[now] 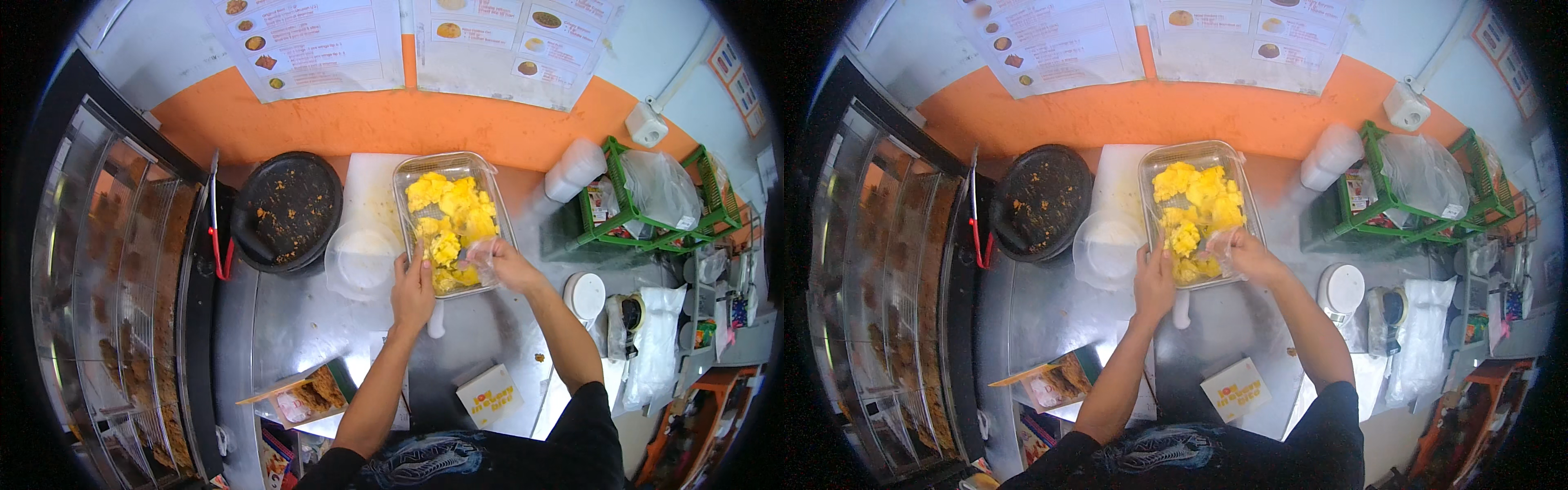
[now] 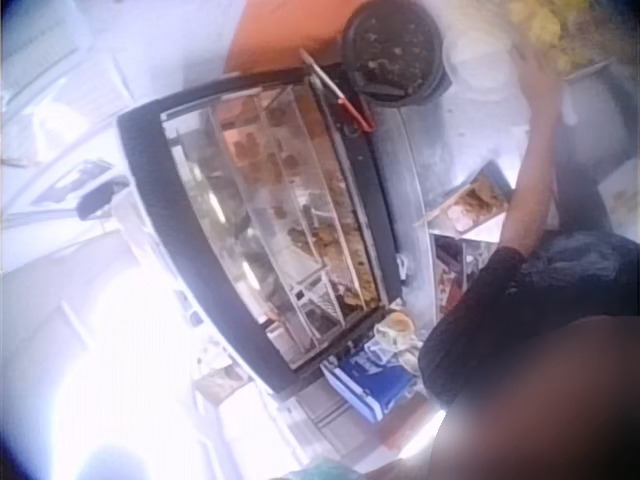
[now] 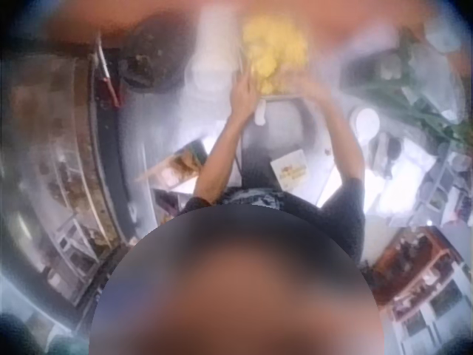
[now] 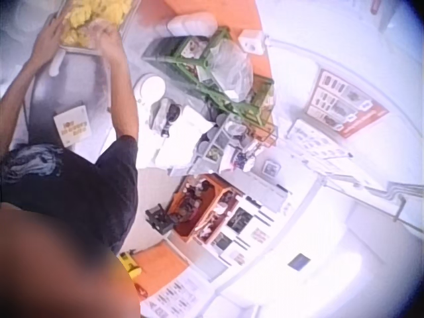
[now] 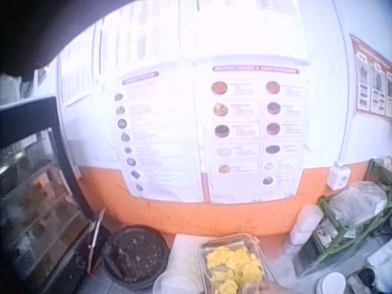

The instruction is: The person assembles a food order by first scooping cooked rice into a plastic bag and sealing it. They then place fried chicken pieces and scrambled eggs into a paper food box, close the box, and place it into a larger plastic bag for packaging.

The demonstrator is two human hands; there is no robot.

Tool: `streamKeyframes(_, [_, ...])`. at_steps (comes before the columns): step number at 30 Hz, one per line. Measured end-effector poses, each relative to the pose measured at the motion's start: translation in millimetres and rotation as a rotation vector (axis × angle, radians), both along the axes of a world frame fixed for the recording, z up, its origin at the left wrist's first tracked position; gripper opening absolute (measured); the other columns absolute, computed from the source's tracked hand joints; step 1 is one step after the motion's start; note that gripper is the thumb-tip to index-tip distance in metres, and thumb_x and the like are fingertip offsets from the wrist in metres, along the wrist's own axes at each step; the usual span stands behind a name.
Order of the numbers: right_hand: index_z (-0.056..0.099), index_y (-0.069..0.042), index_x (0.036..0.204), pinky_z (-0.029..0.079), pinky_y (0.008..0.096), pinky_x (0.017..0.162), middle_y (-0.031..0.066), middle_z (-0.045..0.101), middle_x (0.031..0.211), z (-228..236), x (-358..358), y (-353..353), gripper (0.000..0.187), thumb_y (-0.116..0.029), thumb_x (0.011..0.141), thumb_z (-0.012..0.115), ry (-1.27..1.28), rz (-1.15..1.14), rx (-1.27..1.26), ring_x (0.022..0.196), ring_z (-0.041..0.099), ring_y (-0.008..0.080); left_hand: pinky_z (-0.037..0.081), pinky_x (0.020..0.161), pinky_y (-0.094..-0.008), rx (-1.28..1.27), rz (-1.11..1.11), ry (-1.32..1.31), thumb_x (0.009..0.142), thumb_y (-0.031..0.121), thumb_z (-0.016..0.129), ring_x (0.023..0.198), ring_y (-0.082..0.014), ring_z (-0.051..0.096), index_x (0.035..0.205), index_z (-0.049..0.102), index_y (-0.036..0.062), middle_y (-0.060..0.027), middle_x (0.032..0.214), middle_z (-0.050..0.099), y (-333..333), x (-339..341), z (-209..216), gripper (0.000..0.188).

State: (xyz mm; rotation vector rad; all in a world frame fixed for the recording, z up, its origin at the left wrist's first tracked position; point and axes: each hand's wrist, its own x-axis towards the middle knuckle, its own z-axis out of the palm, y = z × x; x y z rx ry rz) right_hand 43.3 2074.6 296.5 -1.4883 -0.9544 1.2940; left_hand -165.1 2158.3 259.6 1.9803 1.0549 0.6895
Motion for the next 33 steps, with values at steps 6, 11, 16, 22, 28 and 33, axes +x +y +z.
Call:
streamKeyframes(6, [0.071,-0.005,0.087,0.052,0.0412,0.065,0.0123,0.067,0.073,14,4,19,0.015,-0.016,0.091,0.062,-1.087,0.273,0.143,0.071,0.067,0.0262,0.050,0.093,-0.0480,0.011,0.023,-0.063,0.108,0.022,0.041,0.113,-0.0474,0.058,0.159,0.036,0.0182,-0.0277,0.135,0.049,-2,3,-4,0.052])
streamKeyframes(11, [0.070,-0.005,0.085,0.054,0.0472,0.070,0.0154,0.070,0.077,37,-20,22,0.014,-0.014,0.084,0.060,-1.428,0.529,0.119,0.077,0.069,0.0377,0.050,0.093,-0.0480,0.044,0.014,-0.066,0.105,0.015,0.042,0.113,-0.0480,0.058,0.159,0.035,0.0155,-0.0296,0.135,0.049,-1,2,-6,0.055])
streamKeyframes(16, [0.070,-0.005,0.083,0.054,0.0457,0.070,0.0181,0.070,0.081,50,-7,12,0.013,-0.013,0.086,0.061,-1.215,0.716,0.146,0.079,0.069,0.0378,0.049,0.095,-0.0487,-0.019,0.011,-0.107,0.106,0.017,0.040,0.116,-0.0499,0.056,0.159,0.036,0.0140,-0.0315,0.138,0.047,-2,5,-9,0.053])
streamKeyframes(22, [0.069,0.000,0.082,0.051,0.0377,0.073,0.0148,0.069,0.079,23,-14,15,0.015,-0.008,0.089,0.058,-0.381,0.426,0.090,0.075,0.066,0.0262,0.045,0.102,-0.0503,0.007,-0.004,-0.043,0.110,0.029,0.033,0.125,-0.0527,0.050,0.158,0.038,0.0134,-0.0330,0.144,0.042,-2,3,-4,0.050])
streamKeyframes(28, [0.070,-0.001,0.083,0.048,0.0280,0.069,0.0002,0.065,0.081,13,-15,10,0.021,-0.011,0.097,0.059,0.171,0.142,-0.254,0.074,0.058,0.0095,0.042,0.108,-0.0497,-0.079,-0.060,-0.059,0.111,0.039,0.026,0.134,-0.0529,0.044,0.159,0.035,0.0142,-0.0330,0.151,0.036,1,2,-3,0.055])
streamKeyframes(33, [0.069,-0.003,0.095,0.047,0.0298,0.065,0.0021,0.064,0.080,3,-23,13,0.018,-0.018,0.101,0.063,0.199,0.098,-0.090,0.080,0.063,0.0121,0.042,0.109,-0.0493,-0.055,-0.077,-0.072,0.111,0.040,0.025,0.135,-0.0520,0.044,0.159,0.035,0.0170,-0.0318,0.152,0.035,2,-1,-2,0.054])
